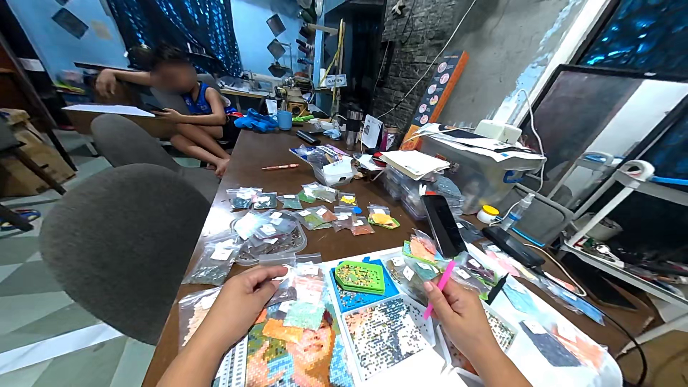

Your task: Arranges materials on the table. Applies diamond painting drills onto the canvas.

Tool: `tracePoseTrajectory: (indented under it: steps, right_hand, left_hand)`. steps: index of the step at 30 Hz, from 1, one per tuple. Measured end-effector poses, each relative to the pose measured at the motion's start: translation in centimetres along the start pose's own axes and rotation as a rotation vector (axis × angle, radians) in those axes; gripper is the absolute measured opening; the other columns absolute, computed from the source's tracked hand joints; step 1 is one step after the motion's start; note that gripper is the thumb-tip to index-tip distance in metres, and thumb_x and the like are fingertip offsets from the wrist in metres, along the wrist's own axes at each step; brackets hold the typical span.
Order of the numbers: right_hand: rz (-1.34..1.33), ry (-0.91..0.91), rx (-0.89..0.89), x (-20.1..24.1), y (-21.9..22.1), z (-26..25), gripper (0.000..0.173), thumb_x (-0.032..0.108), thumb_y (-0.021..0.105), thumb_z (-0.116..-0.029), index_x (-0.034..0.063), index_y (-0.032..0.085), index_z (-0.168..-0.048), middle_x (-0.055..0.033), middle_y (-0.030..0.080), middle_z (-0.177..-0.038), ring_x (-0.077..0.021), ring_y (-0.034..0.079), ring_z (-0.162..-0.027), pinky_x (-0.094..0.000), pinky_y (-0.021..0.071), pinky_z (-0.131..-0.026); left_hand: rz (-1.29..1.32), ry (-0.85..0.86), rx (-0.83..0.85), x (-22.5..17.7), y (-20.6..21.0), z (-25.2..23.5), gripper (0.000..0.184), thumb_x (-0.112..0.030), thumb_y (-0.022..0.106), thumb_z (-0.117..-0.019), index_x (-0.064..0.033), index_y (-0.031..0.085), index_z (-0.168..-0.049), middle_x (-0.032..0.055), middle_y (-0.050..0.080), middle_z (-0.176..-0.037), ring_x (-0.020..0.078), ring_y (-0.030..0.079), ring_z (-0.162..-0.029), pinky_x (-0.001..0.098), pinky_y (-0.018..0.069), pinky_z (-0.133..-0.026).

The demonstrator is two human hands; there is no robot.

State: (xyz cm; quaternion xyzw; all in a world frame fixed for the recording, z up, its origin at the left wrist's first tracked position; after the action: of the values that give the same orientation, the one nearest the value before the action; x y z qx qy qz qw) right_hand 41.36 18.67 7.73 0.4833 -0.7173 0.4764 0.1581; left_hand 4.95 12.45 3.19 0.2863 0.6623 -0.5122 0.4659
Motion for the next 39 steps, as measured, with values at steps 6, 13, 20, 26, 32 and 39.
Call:
tracePoseTrajectory:
  steps: [6,13,20,26,32,39]
  right_hand:
    - [-0.028,-0.055,0.072,0.6,0.7,0.2,0.037,0.041,0.051,-0.1040,0.0124,0.063,-0.084,0.0105,0.051,-0.059,0.0046,0.048,-0.050,-0.0155,0.0417,-0.048]
    - [-0.157,-0.036,0.018,0.8,0.2,0.1,0.029,0.031,0.053,-0.1036,0.0107,0.063,-0.085,0.0117,0.054,-0.063,0.0067,0.051,-0.053,-0.0123,0.0449,-0.050]
    - [-0.181,-0.027,0.070,1.0,0.8,0.2,0.028,0.033,0.054,-0.1037,0.0127,0.061,-0.086,0.0129,0.053,-0.062,0.0074,0.051,-0.053,-0.0114,0.0442,-0.050]
    - [-0.176,-0.038,0.090,0.9,1.0,0.2,0.029,0.033,0.054,-0.1040,0.0127,0.062,-0.085,0.0125,0.053,-0.062,0.0071,0.051,-0.053,-0.0116,0.0447,-0.050]
    - [-0.180,-0.035,0.103,0.8,1.2,0.3,0.028,0.032,0.054,-0.1040,0.0130,0.061,-0.085,0.0125,0.053,-0.062,0.0068,0.051,-0.053,-0.0115,0.0445,-0.051]
    - [-0.160,-0.052,0.100,0.9,1.2,0.3,0.030,0.034,0.053,-0.1044,0.0121,0.061,-0.085,0.0119,0.053,-0.061,0.0066,0.051,-0.052,-0.0119,0.0444,-0.050]
  left_hand:
    - [0.003,-0.001,-0.001,0.0,0.0,0.0,0.022,-0.002,0.060,-0.0994,-0.0097,0.074,-0.114,0.0021,0.073,-0.104,0.0082,0.065,-0.084,0.0281,0.0525,-0.076]
    - [-0.017,0.012,0.005,-0.1,0.0,0.0,0.022,-0.003,0.060,-0.0996,-0.0096,0.074,-0.115,0.0034,0.071,-0.110,0.0115,0.066,-0.089,0.0325,0.0534,-0.080]
    - [-0.010,0.009,-0.001,0.0,0.0,0.0,0.022,-0.003,0.060,-0.0992,-0.0094,0.074,-0.114,0.0031,0.071,-0.108,0.0105,0.065,-0.087,0.0307,0.0531,-0.078]
    - [0.005,0.011,0.000,0.0,-0.1,0.0,0.022,-0.002,0.060,-0.0992,-0.0094,0.075,-0.114,0.0030,0.071,-0.109,0.0099,0.065,-0.087,0.0295,0.0530,-0.077]
    - [-0.001,0.011,-0.001,-0.1,0.0,-0.1,0.022,-0.002,0.060,-0.0991,-0.0096,0.075,-0.114,0.0030,0.071,-0.109,0.0099,0.065,-0.087,0.0298,0.0530,-0.078]
    - [0.010,-0.007,0.005,0.0,0.0,0.0,0.022,-0.002,0.060,-0.1001,-0.0092,0.074,-0.115,0.0024,0.073,-0.108,0.0090,0.065,-0.085,0.0285,0.0529,-0.077]
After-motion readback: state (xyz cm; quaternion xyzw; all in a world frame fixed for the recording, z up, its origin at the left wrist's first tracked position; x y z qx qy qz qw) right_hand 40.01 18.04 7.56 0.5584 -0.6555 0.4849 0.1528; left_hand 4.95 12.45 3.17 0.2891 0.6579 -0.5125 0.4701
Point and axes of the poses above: each hand's wrist, its own z-axis away from the middle knuckle, its own y-axis out of the palm, x = y × z, the point moved 10 cm from there along -z, towards the middle knuckle
